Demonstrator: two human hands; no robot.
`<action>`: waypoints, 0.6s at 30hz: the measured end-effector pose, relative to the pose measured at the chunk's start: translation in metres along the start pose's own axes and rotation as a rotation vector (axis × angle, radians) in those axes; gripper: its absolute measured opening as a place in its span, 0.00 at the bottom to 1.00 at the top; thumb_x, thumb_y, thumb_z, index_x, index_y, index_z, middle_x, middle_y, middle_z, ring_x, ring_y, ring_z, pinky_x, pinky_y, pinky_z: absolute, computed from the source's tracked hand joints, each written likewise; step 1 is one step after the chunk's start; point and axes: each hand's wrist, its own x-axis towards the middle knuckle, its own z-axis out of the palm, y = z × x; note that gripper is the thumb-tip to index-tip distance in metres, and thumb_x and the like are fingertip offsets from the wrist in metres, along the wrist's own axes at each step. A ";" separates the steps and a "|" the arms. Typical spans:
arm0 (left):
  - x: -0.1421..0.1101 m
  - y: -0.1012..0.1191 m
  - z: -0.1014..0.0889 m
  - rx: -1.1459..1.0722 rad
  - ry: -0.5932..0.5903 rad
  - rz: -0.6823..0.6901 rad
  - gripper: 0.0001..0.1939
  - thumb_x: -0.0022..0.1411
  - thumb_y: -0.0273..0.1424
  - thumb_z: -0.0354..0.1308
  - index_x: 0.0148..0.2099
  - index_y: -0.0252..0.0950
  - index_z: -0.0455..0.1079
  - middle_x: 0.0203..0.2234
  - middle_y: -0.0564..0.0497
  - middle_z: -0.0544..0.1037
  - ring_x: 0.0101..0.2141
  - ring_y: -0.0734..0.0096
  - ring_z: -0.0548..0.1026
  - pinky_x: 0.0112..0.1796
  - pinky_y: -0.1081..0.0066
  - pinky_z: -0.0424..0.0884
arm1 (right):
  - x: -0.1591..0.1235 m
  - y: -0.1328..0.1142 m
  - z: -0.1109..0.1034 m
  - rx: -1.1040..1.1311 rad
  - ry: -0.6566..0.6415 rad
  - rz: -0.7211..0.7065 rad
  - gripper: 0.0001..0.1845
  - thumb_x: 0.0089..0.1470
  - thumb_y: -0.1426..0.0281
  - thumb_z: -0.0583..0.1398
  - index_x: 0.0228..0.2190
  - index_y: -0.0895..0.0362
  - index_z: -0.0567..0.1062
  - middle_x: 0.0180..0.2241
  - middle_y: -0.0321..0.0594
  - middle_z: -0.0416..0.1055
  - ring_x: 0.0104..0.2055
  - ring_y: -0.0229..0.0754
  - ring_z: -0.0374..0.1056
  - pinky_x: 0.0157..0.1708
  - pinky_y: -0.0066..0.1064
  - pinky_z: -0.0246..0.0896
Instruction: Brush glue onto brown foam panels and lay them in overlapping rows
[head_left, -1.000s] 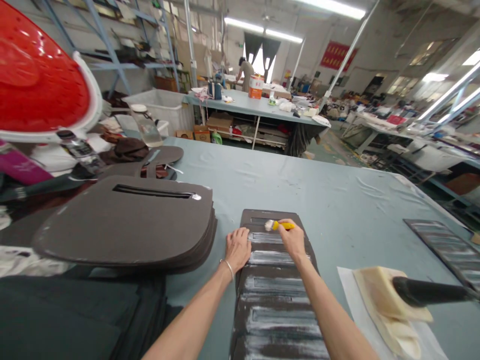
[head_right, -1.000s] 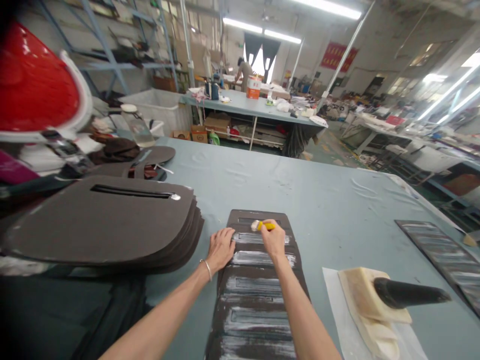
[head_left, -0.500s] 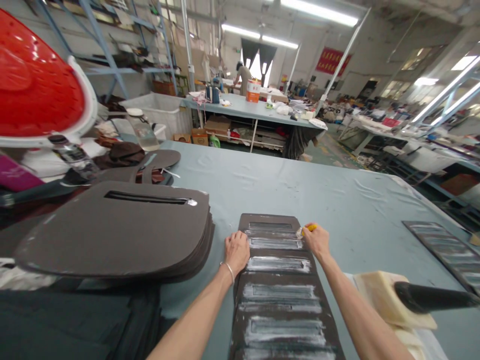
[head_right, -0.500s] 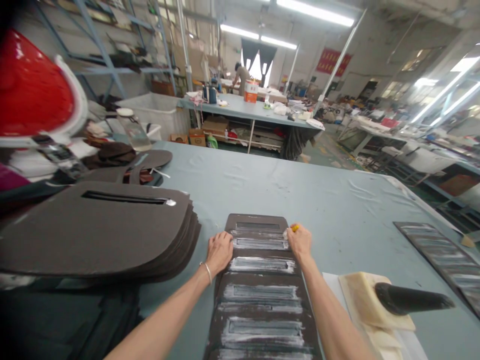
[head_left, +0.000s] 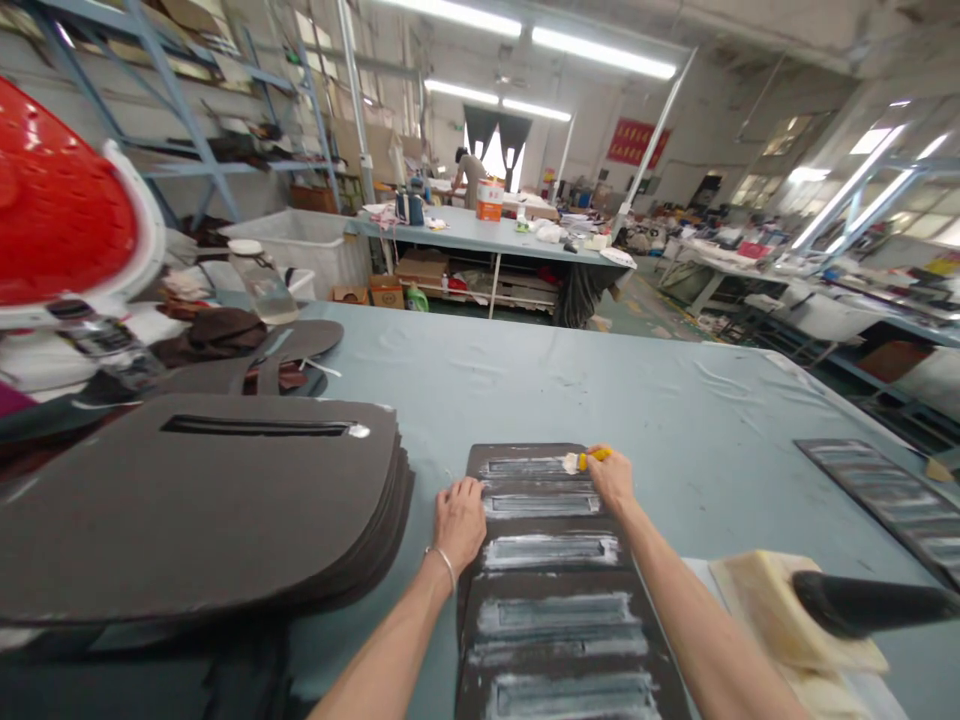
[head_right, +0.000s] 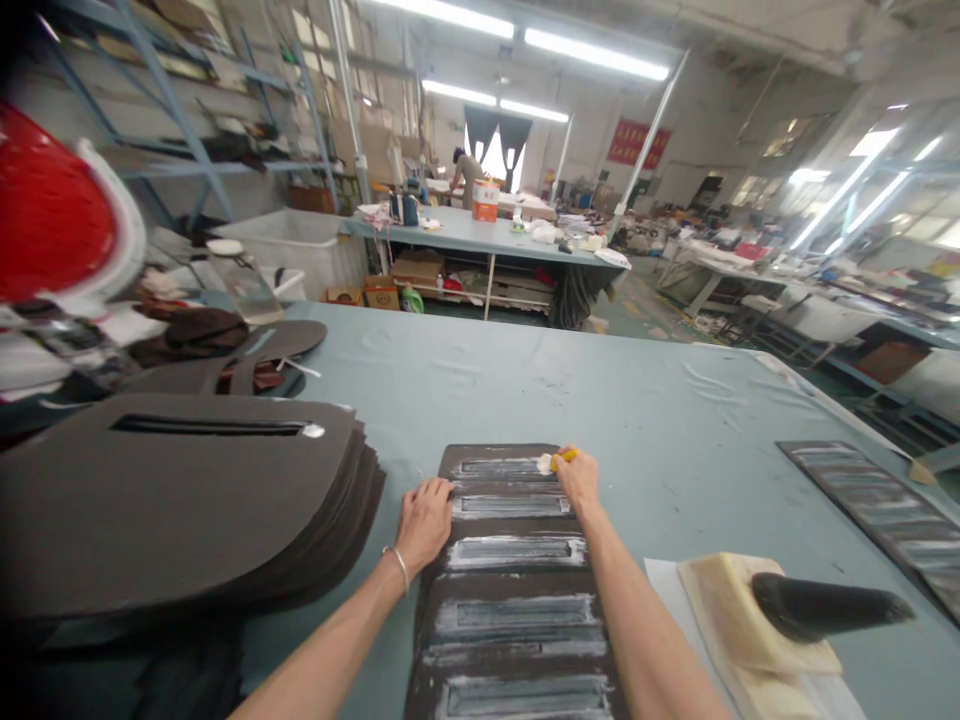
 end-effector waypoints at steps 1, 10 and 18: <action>0.000 0.000 0.001 -0.010 0.004 0.000 0.15 0.61 0.25 0.46 0.48 0.41 0.64 0.45 0.47 0.70 0.48 0.63 0.65 0.48 0.61 0.56 | 0.003 0.008 -0.008 -0.028 0.019 0.015 0.15 0.42 0.67 0.53 0.28 0.57 0.77 0.22 0.38 0.71 0.26 0.39 0.64 0.30 0.27 0.55; 0.011 -0.011 -0.010 -0.313 -0.017 -0.252 0.13 0.62 0.39 0.46 0.39 0.37 0.67 0.36 0.49 0.75 0.39 0.68 0.71 0.39 0.70 0.63 | -0.093 0.014 -0.082 0.355 0.079 0.176 0.20 0.47 0.57 0.55 0.34 0.58 0.76 0.18 0.35 0.69 0.21 0.38 0.63 0.24 0.27 0.56; -0.019 -0.031 -0.007 -0.128 -0.158 -0.305 0.18 0.63 0.40 0.40 0.23 0.39 0.56 0.20 0.51 0.66 0.24 0.69 0.64 0.28 0.72 0.55 | -0.249 0.126 -0.243 0.266 0.544 0.515 0.20 0.44 0.55 0.58 0.30 0.60 0.74 0.17 0.38 0.69 0.18 0.38 0.62 0.19 0.28 0.57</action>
